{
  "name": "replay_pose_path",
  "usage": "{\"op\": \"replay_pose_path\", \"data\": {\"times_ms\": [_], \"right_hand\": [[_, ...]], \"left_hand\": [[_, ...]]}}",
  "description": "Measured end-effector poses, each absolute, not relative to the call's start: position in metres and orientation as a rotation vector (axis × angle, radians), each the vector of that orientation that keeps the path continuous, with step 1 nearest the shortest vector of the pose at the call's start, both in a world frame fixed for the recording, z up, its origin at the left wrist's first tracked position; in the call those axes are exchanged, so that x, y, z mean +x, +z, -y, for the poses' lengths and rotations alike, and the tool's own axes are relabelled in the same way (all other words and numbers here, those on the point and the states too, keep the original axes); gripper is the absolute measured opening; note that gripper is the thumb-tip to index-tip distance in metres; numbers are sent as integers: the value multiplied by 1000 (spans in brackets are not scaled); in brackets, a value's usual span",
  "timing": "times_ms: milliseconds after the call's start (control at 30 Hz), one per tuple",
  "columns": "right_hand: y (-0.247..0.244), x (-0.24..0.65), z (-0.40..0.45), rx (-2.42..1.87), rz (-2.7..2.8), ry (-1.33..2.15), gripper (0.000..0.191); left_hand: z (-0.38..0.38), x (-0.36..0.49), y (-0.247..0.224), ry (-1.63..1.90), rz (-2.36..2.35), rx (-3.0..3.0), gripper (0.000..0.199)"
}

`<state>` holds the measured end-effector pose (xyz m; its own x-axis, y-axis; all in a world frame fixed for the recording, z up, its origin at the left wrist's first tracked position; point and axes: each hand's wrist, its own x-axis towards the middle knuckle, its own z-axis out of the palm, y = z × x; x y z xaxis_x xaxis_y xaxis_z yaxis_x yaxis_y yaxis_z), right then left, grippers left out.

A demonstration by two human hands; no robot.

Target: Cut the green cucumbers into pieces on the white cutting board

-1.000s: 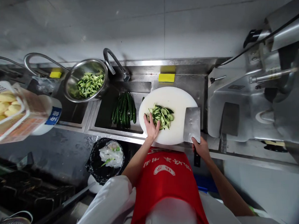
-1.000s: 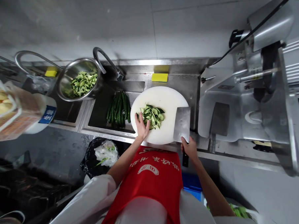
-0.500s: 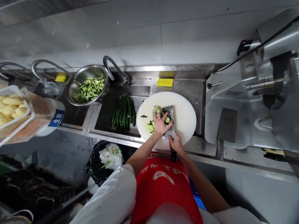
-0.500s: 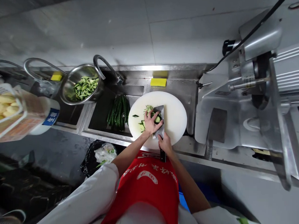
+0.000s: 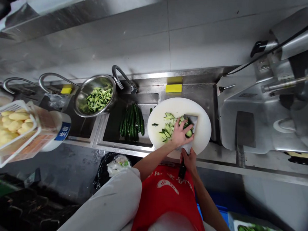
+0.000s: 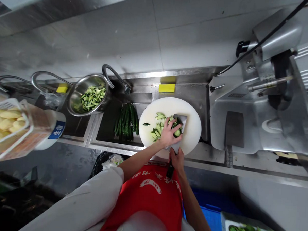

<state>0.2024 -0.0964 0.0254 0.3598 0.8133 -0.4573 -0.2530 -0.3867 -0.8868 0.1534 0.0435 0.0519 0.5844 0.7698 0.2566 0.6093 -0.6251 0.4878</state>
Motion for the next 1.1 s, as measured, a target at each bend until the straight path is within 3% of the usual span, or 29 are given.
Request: {"op": "replay_pose_path", "data": {"times_ms": [200,500,667,767,900,1100], "right_hand": [[63,126,48,-1597,604,1082,33],[142,-115,-140,-1290,1040,1380,25],[159,-223,-269,-1324,1235,1437,22],[151,-253,-322,-1430,1281,1389,22],[130,-262,-355,-1509,1228,1413,24],[112,-274,-361,-1518,1209,1516,18]], "left_hand": [[-92,79,104,832,-1003,2479,49],[-248,-217,180,1235,-1501,2361,45],[-360,-343,155,1285,-1874,2061,43],[-408,-400,125,1028,-2026,1831,39],[-423,-445,93,754,-2100,1593,40],[-406,-425,77,704,-1720,1975,56]]}}
